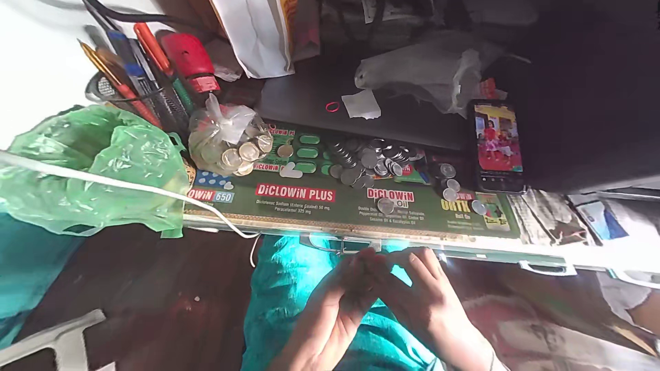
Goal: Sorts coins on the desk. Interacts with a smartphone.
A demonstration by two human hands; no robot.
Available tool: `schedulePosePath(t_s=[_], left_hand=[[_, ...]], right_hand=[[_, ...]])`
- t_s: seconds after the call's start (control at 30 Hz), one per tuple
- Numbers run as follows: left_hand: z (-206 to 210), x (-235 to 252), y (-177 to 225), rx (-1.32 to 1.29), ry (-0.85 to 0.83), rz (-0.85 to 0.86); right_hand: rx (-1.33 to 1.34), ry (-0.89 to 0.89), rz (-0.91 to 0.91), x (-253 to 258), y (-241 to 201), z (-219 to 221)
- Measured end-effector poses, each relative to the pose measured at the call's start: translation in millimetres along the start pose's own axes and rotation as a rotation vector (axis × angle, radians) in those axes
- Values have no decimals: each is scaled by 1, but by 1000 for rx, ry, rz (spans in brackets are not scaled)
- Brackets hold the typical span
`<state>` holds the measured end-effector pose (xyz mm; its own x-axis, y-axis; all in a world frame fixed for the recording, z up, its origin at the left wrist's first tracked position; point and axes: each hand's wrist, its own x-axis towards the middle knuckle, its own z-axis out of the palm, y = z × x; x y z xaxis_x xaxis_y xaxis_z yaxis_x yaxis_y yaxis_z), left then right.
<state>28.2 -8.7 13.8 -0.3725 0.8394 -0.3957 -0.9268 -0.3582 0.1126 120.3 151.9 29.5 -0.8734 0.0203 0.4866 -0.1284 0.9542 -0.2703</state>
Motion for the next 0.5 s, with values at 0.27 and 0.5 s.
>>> schedulePosePath(t_s=[0.27, 0.5], left_hand=[[10, 0, 0, -7, 2, -31], [13, 4, 4, -66, -8, 0]], right_hand=[[-94, 159, 168, 23, 13, -14], [-79, 70, 117, 33, 18, -9]])
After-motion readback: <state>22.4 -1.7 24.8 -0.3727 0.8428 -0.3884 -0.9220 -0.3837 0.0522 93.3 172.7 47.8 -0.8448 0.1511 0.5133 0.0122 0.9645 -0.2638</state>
